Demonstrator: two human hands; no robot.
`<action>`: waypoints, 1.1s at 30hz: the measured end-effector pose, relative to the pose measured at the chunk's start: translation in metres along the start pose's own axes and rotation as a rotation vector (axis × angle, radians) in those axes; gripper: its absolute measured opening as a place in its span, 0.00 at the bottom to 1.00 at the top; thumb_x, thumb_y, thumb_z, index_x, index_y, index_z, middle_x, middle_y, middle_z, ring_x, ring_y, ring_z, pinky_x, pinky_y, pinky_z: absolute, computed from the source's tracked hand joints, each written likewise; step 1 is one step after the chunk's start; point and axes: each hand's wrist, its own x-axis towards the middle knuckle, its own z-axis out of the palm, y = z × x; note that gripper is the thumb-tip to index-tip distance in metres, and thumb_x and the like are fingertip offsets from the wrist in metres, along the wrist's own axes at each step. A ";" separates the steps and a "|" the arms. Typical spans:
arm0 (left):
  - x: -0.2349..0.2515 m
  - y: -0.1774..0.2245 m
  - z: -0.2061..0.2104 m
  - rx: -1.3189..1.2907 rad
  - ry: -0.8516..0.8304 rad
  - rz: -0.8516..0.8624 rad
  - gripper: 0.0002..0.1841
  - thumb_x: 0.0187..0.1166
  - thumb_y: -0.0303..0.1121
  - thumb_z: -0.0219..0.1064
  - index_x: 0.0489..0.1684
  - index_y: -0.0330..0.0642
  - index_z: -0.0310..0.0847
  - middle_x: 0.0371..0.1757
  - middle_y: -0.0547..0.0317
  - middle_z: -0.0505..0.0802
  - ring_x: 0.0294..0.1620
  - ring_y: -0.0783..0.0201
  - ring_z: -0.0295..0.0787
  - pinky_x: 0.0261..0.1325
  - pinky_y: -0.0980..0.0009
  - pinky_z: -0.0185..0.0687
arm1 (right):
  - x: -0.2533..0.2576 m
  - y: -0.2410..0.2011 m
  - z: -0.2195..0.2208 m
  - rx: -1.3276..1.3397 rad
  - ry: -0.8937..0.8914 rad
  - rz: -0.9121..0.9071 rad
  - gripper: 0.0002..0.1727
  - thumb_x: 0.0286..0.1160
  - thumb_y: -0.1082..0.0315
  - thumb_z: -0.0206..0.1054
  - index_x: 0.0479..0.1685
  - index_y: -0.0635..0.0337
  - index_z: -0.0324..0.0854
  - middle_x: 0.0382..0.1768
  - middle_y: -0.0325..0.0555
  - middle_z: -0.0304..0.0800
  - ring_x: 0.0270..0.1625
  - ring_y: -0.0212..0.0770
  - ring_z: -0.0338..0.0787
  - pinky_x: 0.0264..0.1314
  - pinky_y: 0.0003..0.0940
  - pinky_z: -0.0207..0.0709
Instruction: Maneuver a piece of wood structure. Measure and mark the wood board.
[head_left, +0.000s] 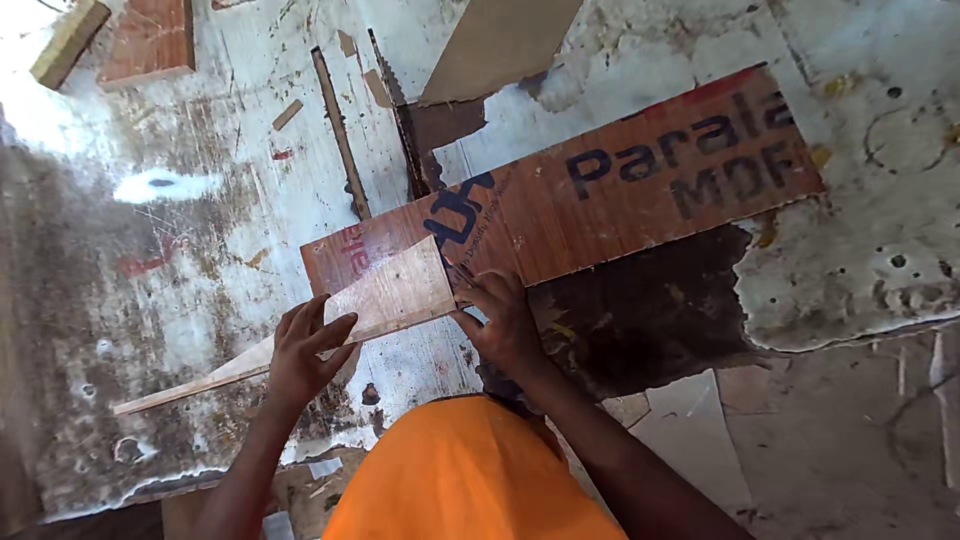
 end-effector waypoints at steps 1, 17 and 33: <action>0.000 0.000 0.000 0.007 0.001 0.003 0.24 0.68 0.50 0.79 0.67 0.71 0.88 0.83 0.53 0.78 0.83 0.47 0.71 0.79 0.44 0.70 | 0.000 -0.001 -0.001 0.001 -0.010 0.003 0.10 0.69 0.57 0.79 0.46 0.48 0.93 0.54 0.41 0.90 0.71 0.50 0.80 0.76 0.49 0.70; 0.006 0.012 -0.005 0.053 -0.035 -0.017 0.22 0.69 0.46 0.79 0.65 0.68 0.90 0.82 0.50 0.78 0.81 0.45 0.72 0.75 0.46 0.74 | -0.001 0.006 0.001 0.026 0.017 -0.021 0.09 0.70 0.58 0.78 0.44 0.49 0.94 0.53 0.41 0.91 0.71 0.49 0.80 0.78 0.46 0.69; 0.010 0.021 -0.006 0.047 -0.053 -0.080 0.22 0.65 0.43 0.83 0.61 0.63 0.92 0.81 0.49 0.79 0.79 0.43 0.73 0.74 0.44 0.75 | 0.003 0.008 -0.019 0.133 -0.055 0.026 0.19 0.66 0.65 0.78 0.59 0.52 0.91 0.61 0.49 0.88 0.75 0.51 0.79 0.80 0.46 0.72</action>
